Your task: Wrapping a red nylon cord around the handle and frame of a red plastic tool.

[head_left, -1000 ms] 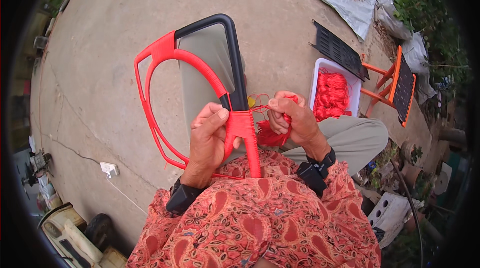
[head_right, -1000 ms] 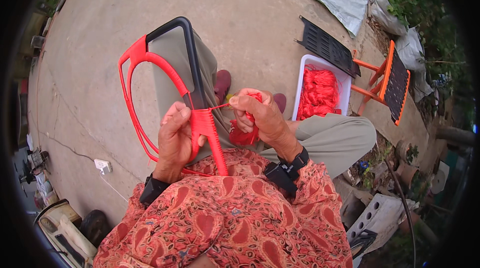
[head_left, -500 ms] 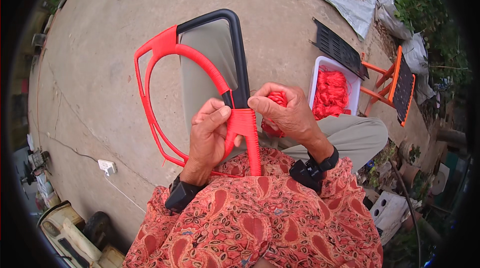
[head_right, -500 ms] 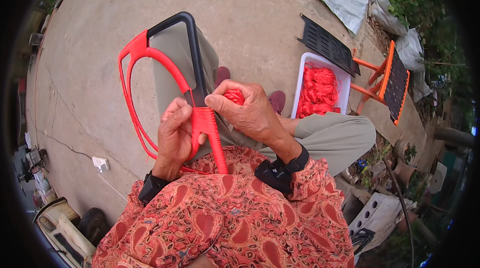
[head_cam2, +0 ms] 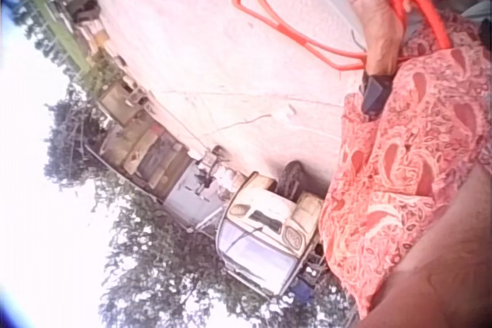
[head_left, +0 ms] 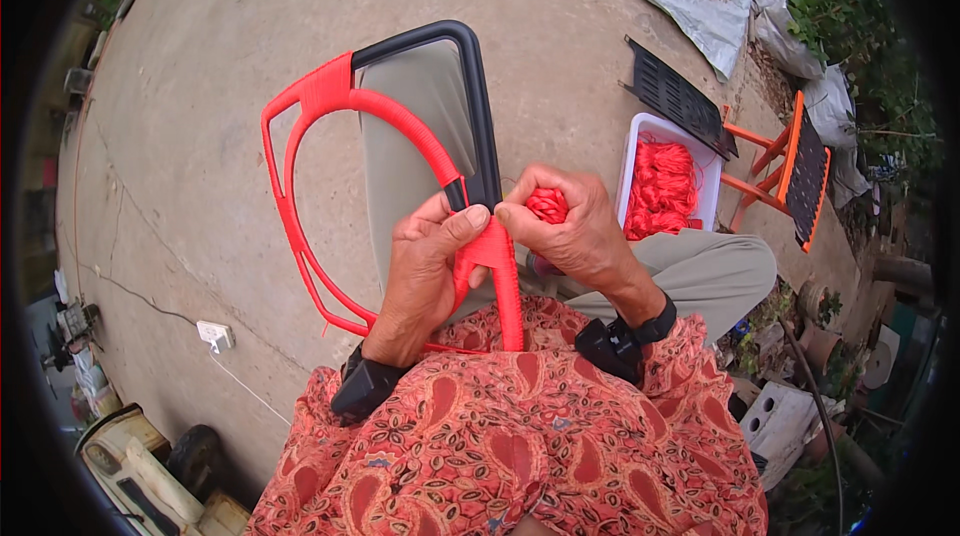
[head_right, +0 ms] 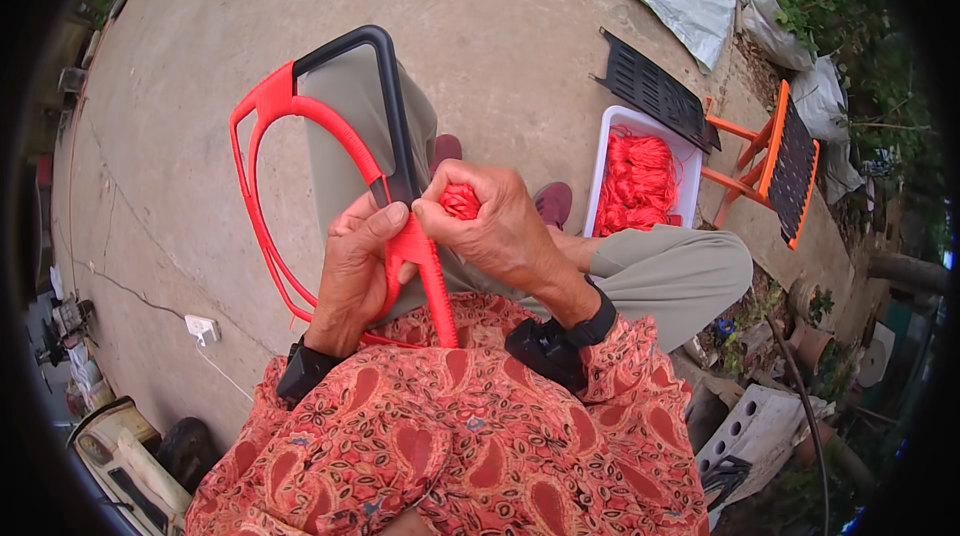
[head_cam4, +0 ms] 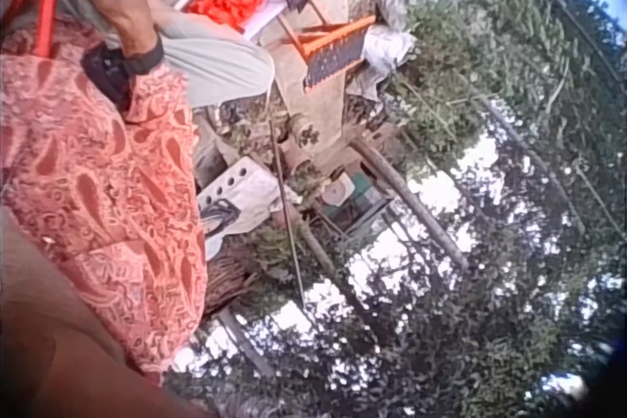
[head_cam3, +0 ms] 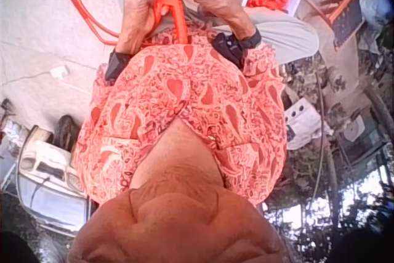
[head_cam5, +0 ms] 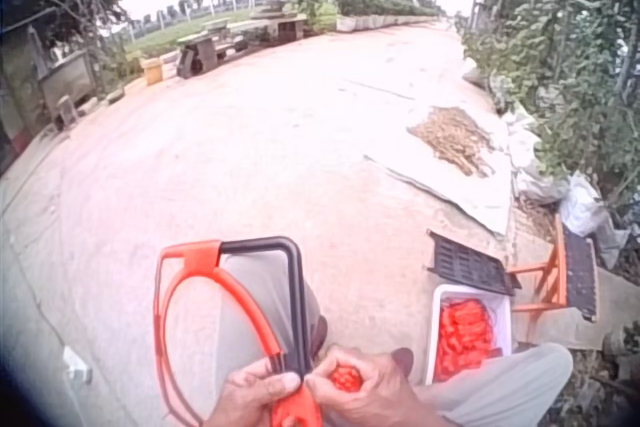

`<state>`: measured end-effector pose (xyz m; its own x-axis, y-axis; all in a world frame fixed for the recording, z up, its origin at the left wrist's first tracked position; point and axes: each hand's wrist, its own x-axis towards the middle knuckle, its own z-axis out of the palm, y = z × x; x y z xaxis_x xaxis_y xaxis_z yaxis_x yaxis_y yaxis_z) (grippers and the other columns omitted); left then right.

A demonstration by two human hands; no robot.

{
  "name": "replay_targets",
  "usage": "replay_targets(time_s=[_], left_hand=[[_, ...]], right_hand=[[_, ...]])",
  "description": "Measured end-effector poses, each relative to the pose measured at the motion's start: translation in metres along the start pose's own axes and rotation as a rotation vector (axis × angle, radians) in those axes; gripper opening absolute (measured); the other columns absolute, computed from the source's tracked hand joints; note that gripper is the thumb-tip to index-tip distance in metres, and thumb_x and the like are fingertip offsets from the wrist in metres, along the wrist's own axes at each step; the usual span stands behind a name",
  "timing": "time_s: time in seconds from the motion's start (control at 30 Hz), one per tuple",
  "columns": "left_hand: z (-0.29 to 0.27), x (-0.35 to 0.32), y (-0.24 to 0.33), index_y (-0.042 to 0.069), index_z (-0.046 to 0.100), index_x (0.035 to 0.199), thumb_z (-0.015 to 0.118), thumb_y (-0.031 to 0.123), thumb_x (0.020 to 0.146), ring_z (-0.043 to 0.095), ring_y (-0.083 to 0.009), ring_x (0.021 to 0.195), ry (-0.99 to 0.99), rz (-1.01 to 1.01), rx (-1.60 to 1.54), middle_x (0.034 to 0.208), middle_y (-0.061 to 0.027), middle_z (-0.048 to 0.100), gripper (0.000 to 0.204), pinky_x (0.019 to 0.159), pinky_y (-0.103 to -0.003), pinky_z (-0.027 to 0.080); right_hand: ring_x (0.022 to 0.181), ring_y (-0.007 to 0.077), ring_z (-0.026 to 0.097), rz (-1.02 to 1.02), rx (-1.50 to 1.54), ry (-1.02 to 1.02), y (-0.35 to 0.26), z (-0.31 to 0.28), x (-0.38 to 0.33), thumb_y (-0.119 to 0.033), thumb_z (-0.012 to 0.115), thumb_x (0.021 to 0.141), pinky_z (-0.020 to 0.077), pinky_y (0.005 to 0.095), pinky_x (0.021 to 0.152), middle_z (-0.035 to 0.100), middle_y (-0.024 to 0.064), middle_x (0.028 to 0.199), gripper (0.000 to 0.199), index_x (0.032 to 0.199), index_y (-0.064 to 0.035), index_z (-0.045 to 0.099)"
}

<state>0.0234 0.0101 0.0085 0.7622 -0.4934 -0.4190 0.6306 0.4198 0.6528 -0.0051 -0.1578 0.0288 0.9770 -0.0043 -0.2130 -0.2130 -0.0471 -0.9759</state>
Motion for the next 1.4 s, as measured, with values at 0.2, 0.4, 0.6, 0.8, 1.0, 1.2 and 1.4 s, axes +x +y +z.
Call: replay_targets(time_s=[0.2, 0.4, 0.6, 0.8, 1.0, 1.2, 1.4], left_hand=[[-0.002, -0.004, -0.001, -0.003, 0.058, 0.101, 0.060, 0.009, 0.089, 0.050, -0.0081, 0.048, -0.029, 0.009, -0.018, 0.076, -0.0075, 0.062, 0.017, 0.038, -0.020, 0.037], [0.002, -0.004, 0.001, -0.004, 0.057, 0.106, 0.060, 0.009, 0.089, 0.050, -0.0083, 0.048, -0.015, 0.003, -0.046, 0.078, -0.0082, 0.063, 0.022, 0.039, -0.021, 0.037], [0.000, -0.003, 0.001, -0.004, 0.056, 0.107, 0.060, 0.010, 0.089, 0.050, -0.0086, 0.047, -0.024, 0.006, -0.056, 0.078, -0.0085, 0.062, 0.023, 0.038, -0.021, 0.037], [-0.002, -0.002, -0.001, -0.004, 0.054, 0.109, 0.060, 0.011, 0.089, 0.055, -0.0103, 0.051, -0.034, 0.015, -0.011, 0.081, -0.0105, 0.064, 0.026, 0.036, -0.021, 0.039], [-0.007, 0.002, -0.008, -0.003, 0.053, 0.112, 0.060, 0.012, 0.089, 0.059, -0.0118, 0.055, -0.042, 0.023, -0.001, 0.088, -0.0127, 0.066, 0.029, 0.035, -0.022, 0.040], [-0.001, -0.002, -0.002, -0.003, 0.056, 0.109, 0.060, 0.010, 0.089, 0.054, -0.0093, 0.054, -0.027, -0.005, -0.017, 0.082, -0.0087, 0.063, 0.024, 0.038, -0.021, 0.039], [-0.017, -0.002, 0.008, -0.003, 0.053, 0.108, 0.063, 0.012, 0.087, 0.056, -0.0130, 0.060, -0.102, 0.019, -0.051, 0.085, -0.0108, 0.062, 0.028, 0.035, -0.022, 0.039]], right_hand=[[0.053, 0.0018, 0.043, 0.188, 0.266, -0.070, 0.001, -0.007, -0.002, -0.016, 0.066, 0.088, 0.0351, 0.0208, 0.045, 0.049, -0.0063, 0.060, 0.015, 0.081, -0.0045, 0.059], [0.041, 0.0086, 0.038, 0.416, 0.885, -0.077, 0.044, -0.019, -0.019, -0.020, 0.059, 0.093, 0.0332, 0.0235, 0.039, 0.042, -0.0007, 0.055, 0.018, 0.101, -0.0045, 0.055], [0.046, 0.0050, 0.041, 0.319, 0.719, -0.149, 0.036, -0.012, -0.017, -0.025, 0.063, 0.091, 0.0341, 0.0209, 0.043, 0.049, -0.0029, 0.060, 0.024, 0.101, -0.0038, 0.058], [0.047, 0.0042, 0.041, 0.264, 0.529, -0.117, 0.048, -0.002, -0.018, -0.024, 0.062, 0.090, 0.0320, 0.0206, 0.043, 0.048, -0.0035, 0.058, 0.022, 0.081, -0.0050, 0.058], [0.046, 0.0041, 0.041, 0.191, 0.513, -0.063, 0.049, -0.003, -0.021, -0.023, 0.061, 0.090, 0.0314, 0.0209, 0.042, 0.046, -0.0036, 0.057, 0.024, 0.074, -0.0065, 0.054], [0.046, 0.0040, 0.042, 0.189, 0.513, -0.098, 0.050, 0.001, -0.022, -0.023, 0.062, 0.090, 0.0315, 0.0205, 0.041, 0.047, -0.0034, 0.057, 0.024, 0.073, -0.0067, 0.054], [0.045, 0.0046, 0.041, 0.174, 0.575, -0.103, 0.042, -0.001, -0.017, -0.023, 0.063, 0.090, 0.0317, 0.0213, 0.041, 0.046, -0.0037, 0.057, 0.021, 0.080, -0.0066, 0.055]])
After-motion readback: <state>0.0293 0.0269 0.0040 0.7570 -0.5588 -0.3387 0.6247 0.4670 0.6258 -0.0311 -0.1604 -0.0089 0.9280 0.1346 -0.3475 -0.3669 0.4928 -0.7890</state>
